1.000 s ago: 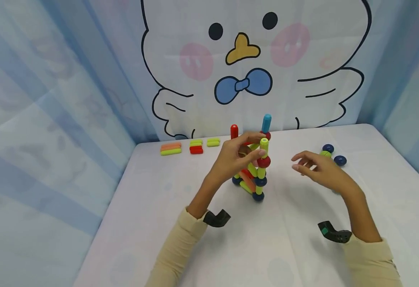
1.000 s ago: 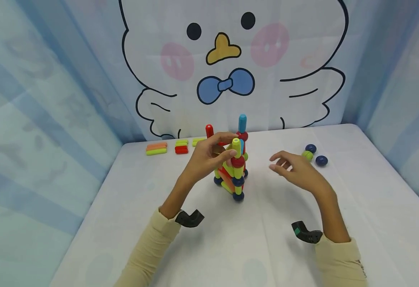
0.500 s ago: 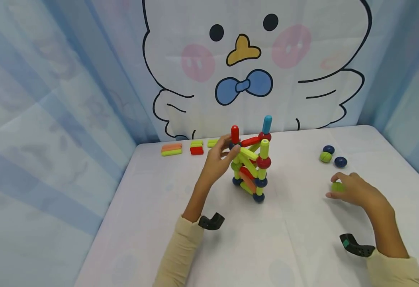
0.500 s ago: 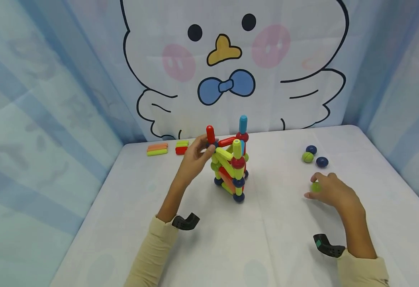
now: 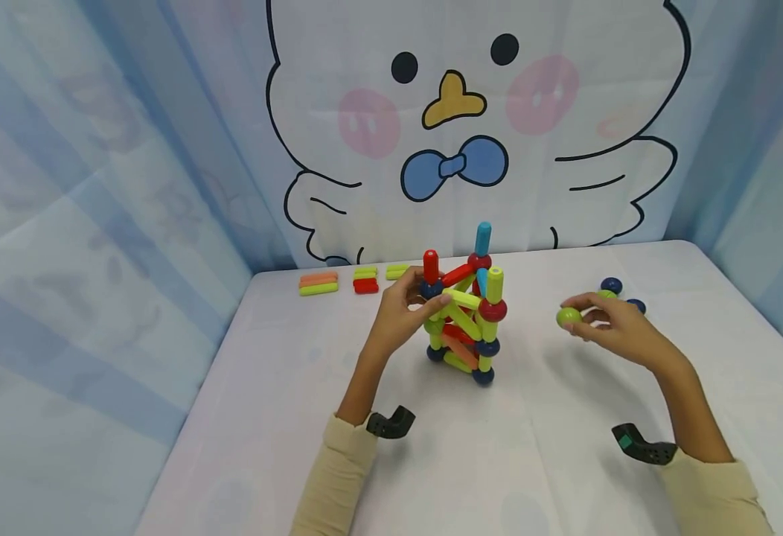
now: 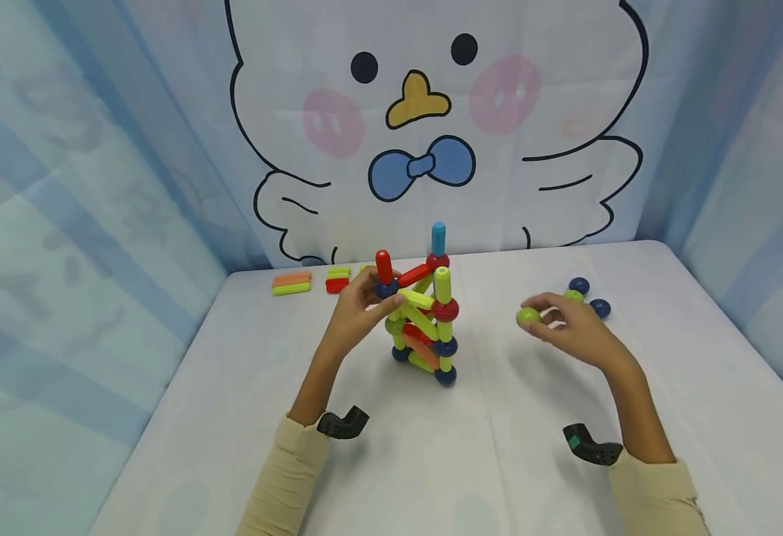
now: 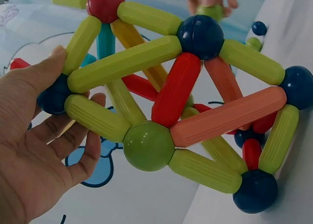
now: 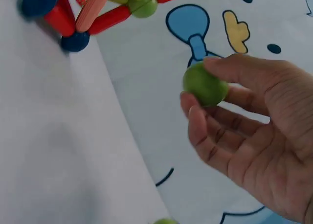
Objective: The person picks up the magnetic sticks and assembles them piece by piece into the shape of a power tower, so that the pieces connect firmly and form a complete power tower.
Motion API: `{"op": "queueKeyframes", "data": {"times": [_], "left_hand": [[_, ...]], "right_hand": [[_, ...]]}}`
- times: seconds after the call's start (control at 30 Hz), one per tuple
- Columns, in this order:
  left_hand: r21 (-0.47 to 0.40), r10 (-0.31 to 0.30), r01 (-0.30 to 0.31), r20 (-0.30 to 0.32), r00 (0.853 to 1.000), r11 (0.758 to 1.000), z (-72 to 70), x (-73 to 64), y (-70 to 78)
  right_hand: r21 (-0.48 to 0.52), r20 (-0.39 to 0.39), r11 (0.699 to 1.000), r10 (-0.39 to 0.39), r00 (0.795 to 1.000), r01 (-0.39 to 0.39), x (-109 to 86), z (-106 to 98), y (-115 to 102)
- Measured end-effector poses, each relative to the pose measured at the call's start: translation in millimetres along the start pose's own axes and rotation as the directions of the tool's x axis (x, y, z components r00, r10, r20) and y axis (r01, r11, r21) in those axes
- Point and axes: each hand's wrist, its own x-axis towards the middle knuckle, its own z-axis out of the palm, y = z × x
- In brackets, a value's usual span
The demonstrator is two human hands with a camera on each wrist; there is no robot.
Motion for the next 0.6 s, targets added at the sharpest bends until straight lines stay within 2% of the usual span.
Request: {"op": "queueKeyframes", "data": {"times": [0.07, 0.13, 0.27, 0.37, 0.47, 0.6], "left_hand": [[0.006, 0.011, -0.011, 0.006, 1.000, 1.000, -0.8, -0.6, 0.9], [0.011, 0.017, -0.018, 0.013, 1.000, 1.000, -1.4, -1.1, 2.1], [0.034, 0.035, -0.036, 0.025, 0.999, 0.999, -2.7, -1.6, 4.1], [0.058, 0.052, -0.054, 0.040, 0.998, 0.997, -4.0, -1.7, 5.5], [0.073, 0.067, -0.071, 0.059, 0.996, 0.995, -5.3, -1.8, 7.1], [0.080, 0.079, -0.085, 0.075, 0.994, 0.993, -7.0, -2.5, 7.2]], "right_hand": [[0.095, -0.065, 0.993, -0.064, 0.996, 0.070, 13.0, 2, -14], [0.194, -0.137, 0.971, -0.113, 0.984, 0.139, 27.1, 2, -31], [0.373, -0.293, 0.885, -0.174, 0.940, 0.280, 56.8, -2, -66], [0.414, -0.365, 0.838, -0.204, 0.908, 0.354, 77.5, -5, -90], [0.396, -0.375, 0.836, -0.231, 0.898, 0.381, 93.6, -5, -107], [0.354, -0.335, 0.861, -0.248, 0.909, 0.366, 105.1, 0, -117]]}}
